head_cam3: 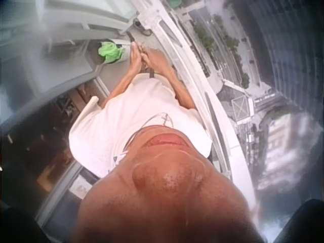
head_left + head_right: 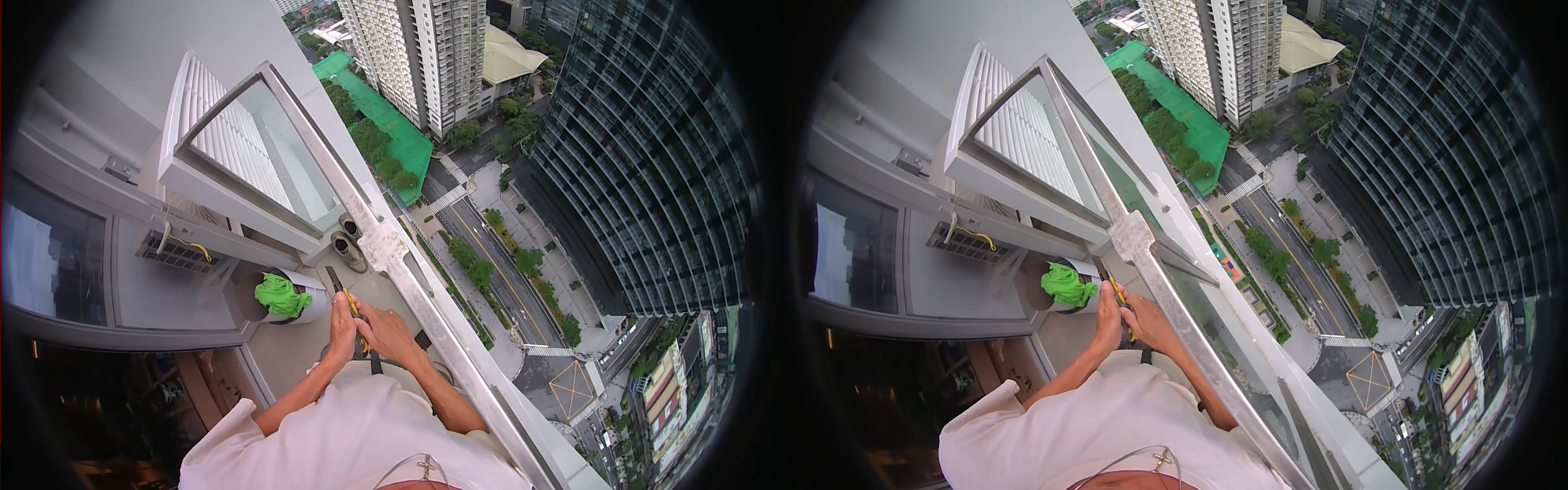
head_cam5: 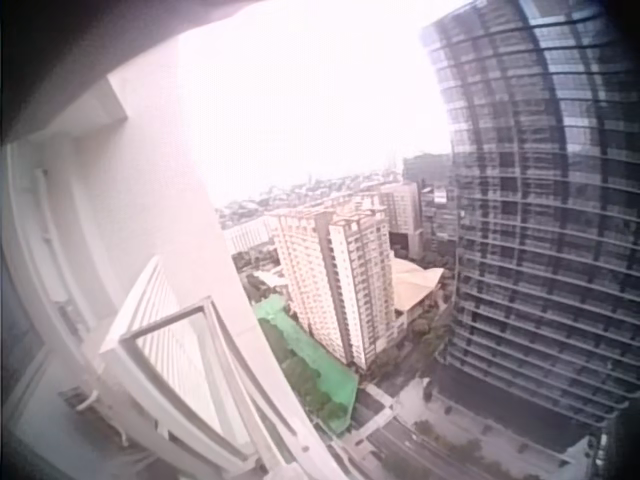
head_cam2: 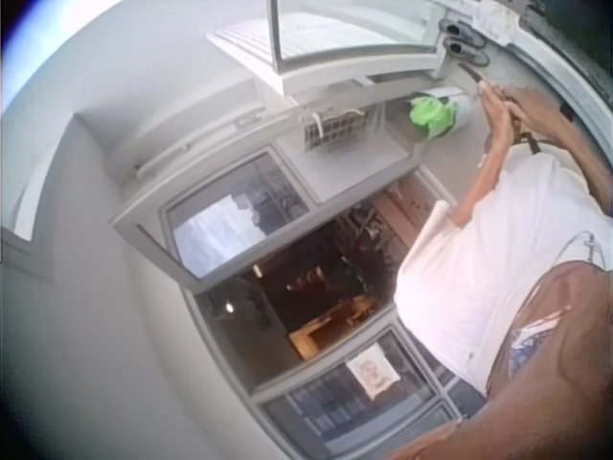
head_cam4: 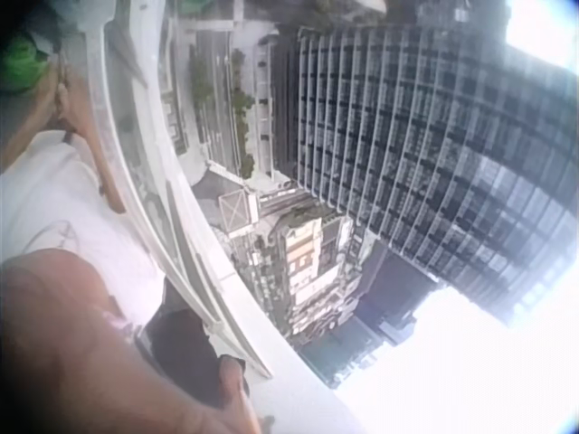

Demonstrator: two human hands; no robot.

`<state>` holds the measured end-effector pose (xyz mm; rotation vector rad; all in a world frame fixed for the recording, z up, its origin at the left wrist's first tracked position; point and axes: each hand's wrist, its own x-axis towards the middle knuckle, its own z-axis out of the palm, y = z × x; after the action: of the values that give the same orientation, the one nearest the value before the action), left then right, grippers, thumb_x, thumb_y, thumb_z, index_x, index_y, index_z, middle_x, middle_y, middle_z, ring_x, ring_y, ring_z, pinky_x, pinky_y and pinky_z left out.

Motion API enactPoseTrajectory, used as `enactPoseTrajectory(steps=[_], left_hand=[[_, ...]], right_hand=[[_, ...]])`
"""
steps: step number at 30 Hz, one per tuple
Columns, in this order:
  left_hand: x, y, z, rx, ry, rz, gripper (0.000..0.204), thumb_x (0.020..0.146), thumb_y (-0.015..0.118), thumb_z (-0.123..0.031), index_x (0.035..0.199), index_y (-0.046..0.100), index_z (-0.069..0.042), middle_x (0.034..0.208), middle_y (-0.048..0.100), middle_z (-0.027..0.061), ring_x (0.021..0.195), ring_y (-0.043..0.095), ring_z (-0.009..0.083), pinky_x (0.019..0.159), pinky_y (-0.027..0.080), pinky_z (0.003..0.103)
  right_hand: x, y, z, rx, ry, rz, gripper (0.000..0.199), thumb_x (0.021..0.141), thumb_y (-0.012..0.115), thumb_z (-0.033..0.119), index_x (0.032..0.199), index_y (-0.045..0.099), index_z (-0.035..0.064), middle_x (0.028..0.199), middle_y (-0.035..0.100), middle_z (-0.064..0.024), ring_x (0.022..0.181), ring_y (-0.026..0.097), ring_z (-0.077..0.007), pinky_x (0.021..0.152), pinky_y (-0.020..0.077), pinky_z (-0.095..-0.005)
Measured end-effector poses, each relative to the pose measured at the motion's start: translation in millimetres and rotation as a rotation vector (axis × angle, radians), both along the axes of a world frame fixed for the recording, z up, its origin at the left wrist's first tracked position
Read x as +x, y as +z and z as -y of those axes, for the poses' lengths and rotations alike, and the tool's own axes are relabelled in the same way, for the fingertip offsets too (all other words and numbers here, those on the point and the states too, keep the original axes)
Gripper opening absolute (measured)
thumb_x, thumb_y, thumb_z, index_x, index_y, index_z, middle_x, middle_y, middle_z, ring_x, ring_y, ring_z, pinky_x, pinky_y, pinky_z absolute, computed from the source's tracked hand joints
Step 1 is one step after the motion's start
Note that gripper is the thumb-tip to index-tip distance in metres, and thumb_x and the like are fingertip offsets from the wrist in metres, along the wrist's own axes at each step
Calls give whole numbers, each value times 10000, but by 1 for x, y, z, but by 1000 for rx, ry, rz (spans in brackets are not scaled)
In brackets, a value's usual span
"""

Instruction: The person uses a metal file to smooth the edges of a wooden cabinet frame. They then use a utility knife to cut a strip of material on the balcony. Finally, the person wipes the wooden surfaces with a white cloth.

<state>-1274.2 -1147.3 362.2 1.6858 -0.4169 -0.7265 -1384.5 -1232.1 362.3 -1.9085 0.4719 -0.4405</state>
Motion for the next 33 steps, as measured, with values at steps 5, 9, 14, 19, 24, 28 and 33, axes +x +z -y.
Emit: enactPoseTrajectory(steps=[5,9,14,19,24,28,33], left_hand=[[-4,4,3,-33,26,-139,510,1100,289,-552,1018,489,-90,938,500,32,837,511,123,789,457,279],[-3,0,7,-61,59,-140,507,1096,307,-561,1050,511,-98,953,516,17,857,534,114,785,467,274],[-6,-2,8,-31,35,-152,516,1094,314,-565,1080,524,-94,971,529,11,875,540,99,782,465,254],[-8,3,10,-57,41,-210,516,1092,325,-566,1079,531,-94,972,550,12,853,559,79,739,474,248],[-7,6,14,6,-3,-312,526,1090,322,-572,1110,511,-82,1007,524,40,941,546,136,854,470,285],[-8,4,19,-82,40,-252,523,1082,332,-586,1091,502,-92,977,517,34,896,554,136,800,484,283],[-9,1,26,-115,23,-308,515,1078,348,-589,1086,499,-97,985,508,29,893,547,136,815,477,274]], right_hand=[[-4,11,2,106,-42,46,328,1001,575,330,1120,552,25,918,679,-208,877,633,-428,758,463,-523],[-8,14,9,-28,-29,16,308,1006,574,304,1124,550,21,933,674,-219,888,629,-445,776,463,-530],[-8,9,9,-45,18,-29,290,1023,552,274,1146,538,12,1014,655,-241,925,617,-452,797,461,-527],[-4,3,8,66,-1,32,308,1028,545,269,1194,533,9,1039,646,-248,935,610,-457,812,465,-521],[-3,3,9,68,-14,23,321,1027,545,273,1212,530,11,1039,645,-244,932,610,-455,811,465,-520],[-3,5,11,66,-18,17,332,1026,546,276,1227,528,13,1038,644,-240,929,610,-453,810,466,-519],[-6,5,14,65,-16,11,346,1024,546,280,1245,525,15,1038,643,-235,926,611,-450,809,466,-518]])
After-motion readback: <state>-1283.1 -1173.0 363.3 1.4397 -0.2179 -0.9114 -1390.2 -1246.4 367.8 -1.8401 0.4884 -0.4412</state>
